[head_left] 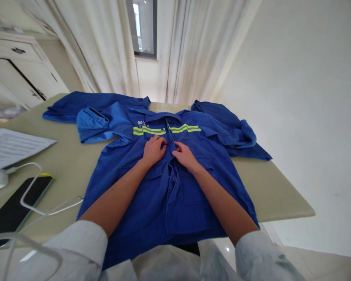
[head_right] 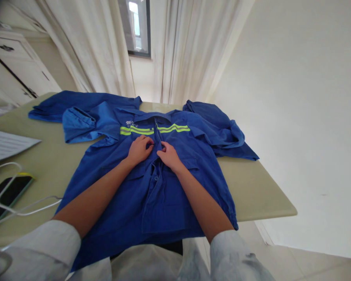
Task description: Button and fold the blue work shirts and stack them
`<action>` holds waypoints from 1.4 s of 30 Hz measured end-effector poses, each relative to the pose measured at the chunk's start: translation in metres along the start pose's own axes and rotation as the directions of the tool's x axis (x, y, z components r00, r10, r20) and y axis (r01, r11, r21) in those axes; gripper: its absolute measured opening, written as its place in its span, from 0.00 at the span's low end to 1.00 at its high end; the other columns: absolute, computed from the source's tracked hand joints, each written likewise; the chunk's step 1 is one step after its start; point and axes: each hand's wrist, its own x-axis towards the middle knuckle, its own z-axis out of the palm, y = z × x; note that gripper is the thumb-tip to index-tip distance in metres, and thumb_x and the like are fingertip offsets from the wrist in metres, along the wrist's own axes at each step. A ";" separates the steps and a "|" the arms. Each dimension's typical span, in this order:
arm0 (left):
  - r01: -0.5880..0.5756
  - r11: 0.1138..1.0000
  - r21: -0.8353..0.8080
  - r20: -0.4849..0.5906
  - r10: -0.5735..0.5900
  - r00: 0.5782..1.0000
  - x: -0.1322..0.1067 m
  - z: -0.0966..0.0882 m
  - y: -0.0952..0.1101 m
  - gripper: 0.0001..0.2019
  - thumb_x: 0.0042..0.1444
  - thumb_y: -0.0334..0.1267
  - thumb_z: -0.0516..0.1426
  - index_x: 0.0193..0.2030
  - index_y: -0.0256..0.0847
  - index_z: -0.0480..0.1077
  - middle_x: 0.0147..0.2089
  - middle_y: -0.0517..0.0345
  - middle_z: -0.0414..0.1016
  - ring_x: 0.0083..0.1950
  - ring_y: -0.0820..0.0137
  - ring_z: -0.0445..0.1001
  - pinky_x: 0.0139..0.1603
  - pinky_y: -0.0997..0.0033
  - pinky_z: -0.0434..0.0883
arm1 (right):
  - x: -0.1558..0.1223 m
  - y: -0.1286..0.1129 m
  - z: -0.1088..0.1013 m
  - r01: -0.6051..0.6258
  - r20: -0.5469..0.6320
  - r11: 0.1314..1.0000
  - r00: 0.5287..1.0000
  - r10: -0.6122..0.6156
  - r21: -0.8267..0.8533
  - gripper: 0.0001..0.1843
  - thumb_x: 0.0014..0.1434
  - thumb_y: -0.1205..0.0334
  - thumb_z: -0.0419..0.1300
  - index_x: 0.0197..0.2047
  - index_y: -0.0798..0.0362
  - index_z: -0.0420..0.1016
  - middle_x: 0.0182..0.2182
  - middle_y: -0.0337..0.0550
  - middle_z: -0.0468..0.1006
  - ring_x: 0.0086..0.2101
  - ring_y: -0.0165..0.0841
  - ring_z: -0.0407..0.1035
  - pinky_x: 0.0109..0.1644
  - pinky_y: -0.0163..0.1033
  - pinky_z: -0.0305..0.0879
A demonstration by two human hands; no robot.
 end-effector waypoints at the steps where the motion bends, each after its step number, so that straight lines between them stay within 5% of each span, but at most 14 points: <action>1: -0.007 1.000 -0.009 -0.023 0.007 1.000 0.000 0.001 -0.001 0.07 0.66 0.39 0.59 0.48 0.46 0.76 0.53 0.50 0.78 0.56 0.54 0.73 0.52 0.56 0.69 | 0.006 -0.004 -0.002 -0.020 0.029 0.999 0.999 0.021 -0.043 0.26 0.56 0.62 0.62 0.59 0.55 0.79 0.28 0.37 0.77 0.28 0.32 0.69 0.36 0.37 0.66; 5: -0.037 0.997 -0.061 -0.078 0.032 0.996 -0.002 0.003 -0.004 0.07 0.68 0.36 0.56 0.47 0.48 0.75 0.58 0.54 0.79 0.59 0.52 0.71 0.53 0.52 0.65 | 0.030 -0.017 -0.007 0.028 0.020 0.957 1.000 -0.023 -0.288 0.11 0.61 0.55 0.65 0.40 0.52 0.85 0.29 0.44 0.80 0.32 0.37 0.73 0.40 0.40 0.67; 8: -0.026 0.995 -0.098 -0.074 0.019 0.997 -0.002 0.002 -0.005 0.07 0.66 0.34 0.57 0.47 0.48 0.75 0.53 0.55 0.82 0.57 0.54 0.72 0.53 0.52 0.64 | 0.037 -0.013 -0.003 0.076 -0.061 0.926 0.992 -0.106 -0.369 0.09 0.59 0.61 0.65 0.41 0.51 0.85 0.31 0.43 0.81 0.34 0.38 0.74 0.42 0.41 0.69; 15: -0.079 0.996 -0.031 -0.046 0.078 0.996 0.000 0.002 -0.005 0.11 0.67 0.34 0.58 0.52 0.50 0.78 0.51 0.53 0.82 0.54 0.55 0.73 0.54 0.52 0.62 | 0.032 0.011 0.006 0.278 -0.193 0.947 0.932 -0.306 -0.159 0.14 0.60 0.61 0.61 0.46 0.51 0.85 0.40 0.44 0.83 0.34 0.34 0.73 0.44 0.40 0.72; 24: -0.077 0.995 0.066 0.031 0.075 0.997 0.002 0.003 -0.009 0.14 0.70 0.38 0.55 0.56 0.51 0.79 0.56 0.51 0.78 0.57 0.54 0.72 0.53 0.54 0.66 | 0.034 0.010 0.007 0.286 -0.143 0.958 0.947 -0.288 -0.034 0.13 0.61 0.61 0.62 0.46 0.53 0.85 0.36 0.42 0.84 0.30 0.32 0.71 0.39 0.37 0.70; 32: -0.002 1.000 -0.028 0.013 0.002 1.000 0.012 0.004 -0.016 0.12 0.68 0.38 0.55 0.49 0.42 0.79 0.47 0.49 0.81 0.49 0.57 0.76 0.54 0.55 0.72 | 0.031 0.006 0.009 0.283 -0.137 0.955 0.946 -0.293 -0.088 0.12 0.61 0.64 0.62 0.45 0.53 0.85 0.37 0.42 0.84 0.30 0.31 0.71 0.41 0.37 0.70; 42: -0.108 0.993 -0.054 0.015 0.109 0.994 0.010 0.002 -0.018 0.12 0.70 0.37 0.54 0.48 0.44 0.80 0.49 0.49 0.79 0.53 0.58 0.76 0.58 0.58 0.72 | 0.030 0.004 0.008 0.274 -0.107 0.957 0.953 -0.283 -0.098 0.13 0.62 0.63 0.61 0.46 0.52 0.85 0.37 0.42 0.84 0.31 0.31 0.71 0.43 0.37 0.70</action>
